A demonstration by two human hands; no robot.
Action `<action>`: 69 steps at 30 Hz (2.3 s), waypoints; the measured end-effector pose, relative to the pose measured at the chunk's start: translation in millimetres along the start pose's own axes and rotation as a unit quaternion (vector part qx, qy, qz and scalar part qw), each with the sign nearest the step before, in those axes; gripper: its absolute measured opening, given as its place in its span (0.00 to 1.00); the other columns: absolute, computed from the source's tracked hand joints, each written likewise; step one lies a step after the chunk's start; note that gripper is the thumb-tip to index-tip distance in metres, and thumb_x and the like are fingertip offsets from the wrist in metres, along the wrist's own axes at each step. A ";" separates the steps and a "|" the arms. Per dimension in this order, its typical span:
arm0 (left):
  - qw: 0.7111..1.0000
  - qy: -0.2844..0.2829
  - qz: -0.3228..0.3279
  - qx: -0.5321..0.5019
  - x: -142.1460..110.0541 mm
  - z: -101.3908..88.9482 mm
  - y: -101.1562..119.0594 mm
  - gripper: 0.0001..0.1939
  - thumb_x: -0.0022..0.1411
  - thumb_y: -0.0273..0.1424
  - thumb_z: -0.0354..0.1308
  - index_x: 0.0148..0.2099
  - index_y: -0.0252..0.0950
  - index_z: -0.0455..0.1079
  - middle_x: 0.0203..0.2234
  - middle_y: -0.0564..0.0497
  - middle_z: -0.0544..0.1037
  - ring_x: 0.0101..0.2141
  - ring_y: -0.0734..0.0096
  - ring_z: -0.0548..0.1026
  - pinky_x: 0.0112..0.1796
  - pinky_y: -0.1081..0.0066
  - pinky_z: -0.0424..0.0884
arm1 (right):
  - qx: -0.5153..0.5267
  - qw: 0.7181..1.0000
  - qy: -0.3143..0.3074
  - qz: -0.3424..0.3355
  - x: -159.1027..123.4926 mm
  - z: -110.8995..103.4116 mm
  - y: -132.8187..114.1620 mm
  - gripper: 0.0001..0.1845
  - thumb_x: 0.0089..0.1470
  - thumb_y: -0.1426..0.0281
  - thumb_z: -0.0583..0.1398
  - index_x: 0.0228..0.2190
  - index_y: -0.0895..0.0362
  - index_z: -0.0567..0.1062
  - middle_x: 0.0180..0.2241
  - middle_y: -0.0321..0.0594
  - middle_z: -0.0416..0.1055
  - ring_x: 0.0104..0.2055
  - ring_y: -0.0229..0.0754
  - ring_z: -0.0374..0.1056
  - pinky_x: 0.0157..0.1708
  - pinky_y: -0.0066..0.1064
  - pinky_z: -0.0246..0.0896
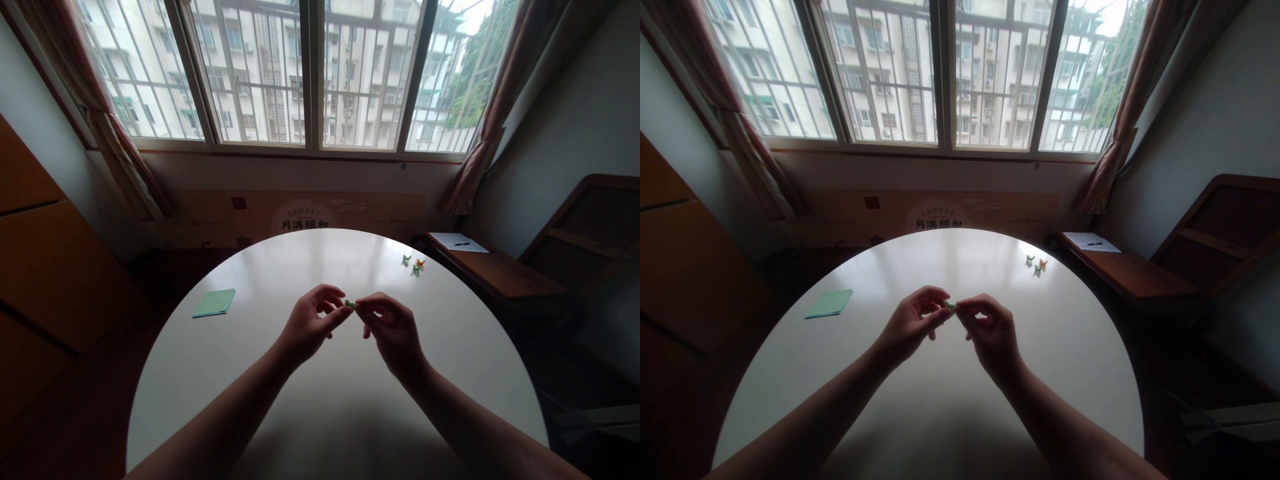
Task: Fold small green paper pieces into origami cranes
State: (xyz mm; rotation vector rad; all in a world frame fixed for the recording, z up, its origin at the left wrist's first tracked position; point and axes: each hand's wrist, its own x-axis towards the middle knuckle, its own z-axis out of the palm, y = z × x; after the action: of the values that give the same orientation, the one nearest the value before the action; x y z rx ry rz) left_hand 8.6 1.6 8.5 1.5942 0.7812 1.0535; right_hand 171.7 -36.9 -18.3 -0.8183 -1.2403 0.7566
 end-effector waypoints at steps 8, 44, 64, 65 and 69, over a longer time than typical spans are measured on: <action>0.991 -0.059 -0.122 -0.022 1.0 0.0 3.0 0.22 0.55 0.47 0.65 0.39 0.32 0.74 0.33 0.46 0.77 0.30 0.69 0.72 0.19 0.78 0.67 | -0.094 0.994 -0.011 -0.054 -2.7 -1.7 -9.6 0.06 0.56 0.64 0.66 0.30 0.54 0.81 0.33 0.41 0.70 0.30 0.39 0.69 0.20 0.29 0.65; 0.991 -0.091 -0.096 0.006 2.7 -8.9 5.5 0.18 0.54 0.43 0.66 0.32 0.31 0.76 0.25 0.49 0.75 0.24 0.74 0.69 0.17 0.80 0.65 | 0.122 0.958 -0.056 0.254 11.5 -6.1 -1.3 0.15 0.45 0.59 0.71 0.26 0.58 0.79 0.25 0.38 0.68 0.29 0.38 0.61 0.20 0.23 0.57; 0.991 -0.095 -0.097 0.012 4.3 -11.0 -0.2 0.15 0.55 0.40 0.64 0.31 0.31 0.74 0.23 0.51 0.72 0.24 0.75 0.69 0.17 0.80 0.66 | 0.081 0.965 -0.044 0.246 12.7 -6.6 -4.6 0.16 0.43 0.58 0.71 0.26 0.59 0.80 0.25 0.39 0.68 0.29 0.38 0.60 0.19 0.23 0.57; 0.991 -0.095 -0.096 0.012 4.5 -11.1 0.1 0.15 0.56 0.40 0.64 0.31 0.31 0.74 0.23 0.51 0.72 0.24 0.75 0.69 0.17 0.80 0.66 | 0.082 0.964 -0.042 0.249 12.9 -6.8 -4.9 0.16 0.43 0.58 0.71 0.26 0.59 0.80 0.25 0.39 0.68 0.29 0.38 0.60 0.18 0.23 0.57; 0.991 -0.095 -0.095 0.012 4.8 -10.9 1.8 0.15 0.55 0.40 0.64 0.31 0.31 0.74 0.23 0.51 0.72 0.24 0.75 0.69 0.17 0.80 0.66 | 0.089 0.963 -0.041 0.253 13.8 -7.6 -5.0 0.16 0.43 0.58 0.71 0.26 0.59 0.80 0.25 0.39 0.67 0.29 0.37 0.60 0.19 0.23 0.56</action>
State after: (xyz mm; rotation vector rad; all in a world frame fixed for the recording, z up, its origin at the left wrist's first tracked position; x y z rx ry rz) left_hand 0.6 9.7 12.4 1.5808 0.7997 0.7468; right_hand 181.8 -28.6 -8.2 -0.9750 -1.0233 1.3068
